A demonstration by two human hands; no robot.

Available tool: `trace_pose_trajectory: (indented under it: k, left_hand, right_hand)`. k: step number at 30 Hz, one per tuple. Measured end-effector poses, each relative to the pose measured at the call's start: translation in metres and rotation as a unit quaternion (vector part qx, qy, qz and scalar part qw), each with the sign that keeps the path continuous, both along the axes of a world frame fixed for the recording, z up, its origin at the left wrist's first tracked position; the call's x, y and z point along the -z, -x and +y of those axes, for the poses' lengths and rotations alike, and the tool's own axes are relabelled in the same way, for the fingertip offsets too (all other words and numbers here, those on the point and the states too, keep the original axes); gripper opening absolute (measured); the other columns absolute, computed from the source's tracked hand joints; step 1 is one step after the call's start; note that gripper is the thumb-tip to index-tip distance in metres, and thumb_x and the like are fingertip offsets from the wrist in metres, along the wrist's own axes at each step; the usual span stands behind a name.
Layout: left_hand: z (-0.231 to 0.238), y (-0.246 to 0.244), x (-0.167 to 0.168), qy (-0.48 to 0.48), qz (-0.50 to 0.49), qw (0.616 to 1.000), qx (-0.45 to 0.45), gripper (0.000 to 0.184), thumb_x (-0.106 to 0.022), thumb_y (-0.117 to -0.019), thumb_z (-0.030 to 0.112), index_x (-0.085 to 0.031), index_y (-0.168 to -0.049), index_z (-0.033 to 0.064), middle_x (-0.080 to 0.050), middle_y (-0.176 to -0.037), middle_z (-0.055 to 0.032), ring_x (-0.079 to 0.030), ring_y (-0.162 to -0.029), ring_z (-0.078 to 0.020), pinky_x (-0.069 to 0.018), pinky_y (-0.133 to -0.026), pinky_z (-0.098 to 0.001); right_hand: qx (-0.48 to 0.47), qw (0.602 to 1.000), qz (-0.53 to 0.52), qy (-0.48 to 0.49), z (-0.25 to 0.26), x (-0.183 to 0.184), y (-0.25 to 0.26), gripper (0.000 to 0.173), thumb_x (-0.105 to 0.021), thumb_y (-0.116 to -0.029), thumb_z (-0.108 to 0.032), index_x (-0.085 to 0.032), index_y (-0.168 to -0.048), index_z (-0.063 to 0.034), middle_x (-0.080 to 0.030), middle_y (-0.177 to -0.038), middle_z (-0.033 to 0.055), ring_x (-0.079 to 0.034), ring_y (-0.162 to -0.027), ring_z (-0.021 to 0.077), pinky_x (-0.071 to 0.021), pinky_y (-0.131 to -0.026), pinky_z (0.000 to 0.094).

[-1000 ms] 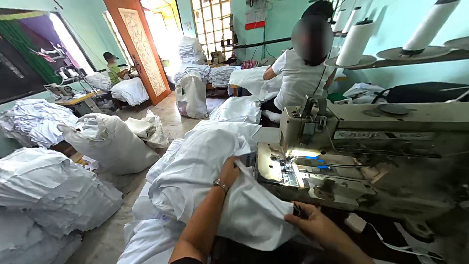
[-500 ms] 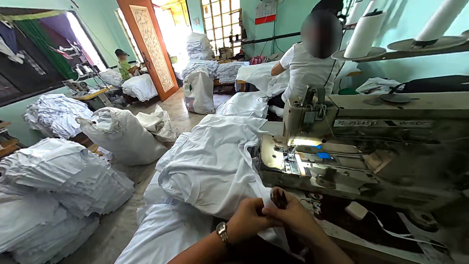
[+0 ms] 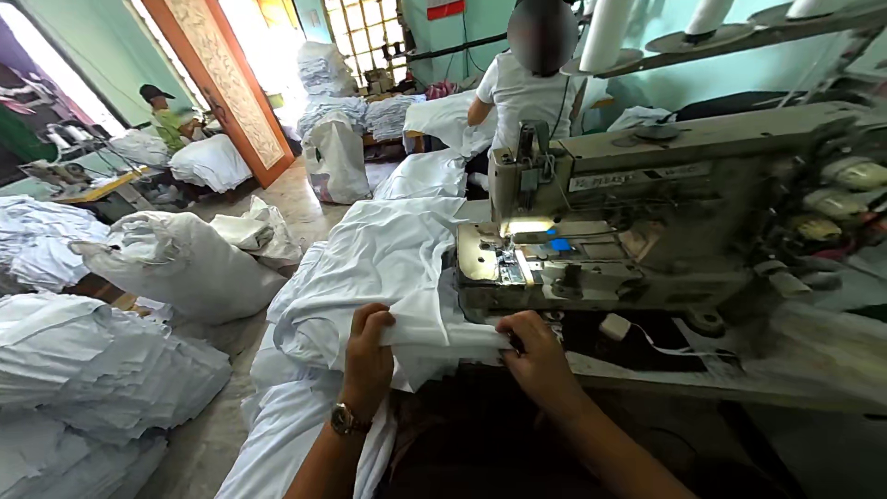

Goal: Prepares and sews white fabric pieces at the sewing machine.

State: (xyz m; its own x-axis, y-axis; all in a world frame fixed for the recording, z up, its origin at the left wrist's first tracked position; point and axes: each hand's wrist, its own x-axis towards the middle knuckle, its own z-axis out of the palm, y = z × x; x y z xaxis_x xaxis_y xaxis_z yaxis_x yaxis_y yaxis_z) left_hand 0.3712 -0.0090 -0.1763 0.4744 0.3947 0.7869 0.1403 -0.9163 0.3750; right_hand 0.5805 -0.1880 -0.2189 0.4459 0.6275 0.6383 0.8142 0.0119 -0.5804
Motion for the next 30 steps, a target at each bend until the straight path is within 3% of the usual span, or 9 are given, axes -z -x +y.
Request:
trace_pose_trajectory:
  k: [4,7,9,11,12,14,20,24,30]
  left_hand:
    - [-0.005,0.016,0.034,-0.014,0.109,0.994,-0.027,0.033,-0.061,-0.0871,-0.008,-0.069,-0.118,-0.0004,-0.055,-0.137,-0.0303,-0.067,-0.113,-0.0351,-0.06,-0.091,-0.0426]
    - [-0.004,0.023,0.047,0.035,0.126,0.989,-0.067,0.037,-0.069,-0.0793,-0.006,-0.068,-0.116,-0.0042,-0.066,-0.113,-0.0224,-0.07,-0.09,-0.0309,-0.0611,-0.075,-0.0436]
    - [-0.006,0.023,0.044,0.209,0.068,0.975,-0.007,0.035,-0.064,-0.0896,-0.002,-0.06,-0.123,-0.009,-0.073,-0.098,-0.01,-0.071,-0.087,-0.0167,-0.0603,-0.08,-0.034]
    - [-0.004,0.026,0.031,0.508,-0.092,0.841,0.16,0.033,-0.052,-0.0994,0.002,-0.049,-0.132,-0.0007,-0.073,-0.097,-0.0082,-0.073,-0.086,-0.0149,-0.0619,-0.079,-0.033]
    - [-0.002,0.028,0.024,0.599,-0.153,0.753,0.224,0.028,-0.049,-0.1031,0.009,-0.052,-0.131,0.0053,-0.073,-0.101,-0.0103,-0.074,-0.089,-0.0195,-0.0627,-0.082,-0.0384]
    - [-0.001,0.029,0.018,0.638,-0.189,0.7,0.26,0.024,-0.044,-0.1053,0.013,-0.055,-0.126,0.0096,-0.072,-0.102,-0.0082,-0.073,-0.089,-0.0189,-0.063,-0.08,-0.0393]
    - [0.009,0.043,0.023,0.55,-0.075,0.772,0.311,0.032,-0.072,-0.0933,0.014,-0.064,-0.124,0.0088,-0.073,-0.105,-0.0021,-0.07,-0.093,-0.0119,-0.0594,-0.087,-0.0343]
    - [-0.002,0.038,0.023,0.387,0.042,0.906,0.164,0.023,-0.071,-0.083,-0.002,-0.072,-0.105,0.0036,-0.073,-0.104,-0.0031,-0.069,-0.093,-0.0103,-0.0593,-0.082,-0.0291]
    - [-0.013,0.024,0.022,0.214,0.039,0.975,0.033,0.015,-0.079,-0.0824,0.009,-0.077,-0.097,0.0066,-0.073,-0.091,0.0006,-0.067,-0.086,-0.004,-0.056,-0.08,-0.021]
  right_hand:
    - [-0.056,0.961,0.27,-0.008,-0.008,-0.012,-0.004,0.017,-0.071,-0.0842,-0.002,-0.067,-0.101,-0.001,-0.068,-0.086,0.0026,-0.062,-0.07,0.0059,-0.0539,-0.063,0.0221]
    - [-0.19,0.765,0.615,-0.03,-0.011,-0.015,-0.011,0.01,-0.065,-0.0945,0.001,-0.066,-0.101,-0.0061,-0.068,-0.074,0.0013,-0.056,-0.051,0.0029,-0.0463,-0.046,0.016]
    - [-0.267,0.695,0.667,-0.012,-0.01,-0.006,-0.014,0.01,-0.059,-0.1007,-0.008,-0.069,-0.105,-0.0092,-0.065,-0.072,-0.0011,-0.052,-0.05,0.0006,-0.045,-0.046,0.0148]
    - [-0.293,0.683,0.669,-0.006,-0.006,0.002,-0.016,0.015,-0.057,-0.1028,-0.013,-0.07,-0.109,-0.0113,-0.063,-0.072,-0.0035,-0.048,-0.049,-0.0019,-0.0423,-0.046,0.0134]
    - [-0.291,0.689,0.664,-0.007,-0.005,0.005,-0.016,0.015,-0.056,-0.103,-0.013,-0.069,-0.11,-0.0126,-0.062,-0.072,-0.0044,-0.047,-0.049,-0.0023,-0.0413,-0.046,0.0134]
    - [-0.291,0.705,0.646,-0.009,-0.003,0.008,-0.015,0.014,-0.057,-0.1023,-0.012,-0.068,-0.11,-0.0132,-0.062,-0.072,-0.0046,-0.046,-0.049,-0.0022,-0.0406,-0.046,0.0137]
    - [-0.322,0.844,0.428,0.014,-0.01,0.008,-0.021,0.021,-0.077,-0.0893,-0.013,-0.077,-0.111,-0.0108,-0.072,-0.094,-0.0068,-0.062,-0.075,-0.0026,-0.0533,-0.067,0.0157]
    - [-0.203,0.954,0.206,0.075,-0.009,0.008,-0.018,0.021,-0.076,-0.0908,-0.024,-0.081,-0.112,-0.0221,-0.065,-0.086,-0.0031,-0.055,-0.076,-0.0005,-0.048,-0.069,0.0167]
    - [-0.149,0.98,0.111,0.067,-0.005,0.012,-0.018,0.019,-0.07,-0.096,-0.03,-0.081,-0.111,-0.0253,-0.061,-0.079,-0.0004,-0.055,-0.071,0.0028,-0.0477,-0.066,0.0193]
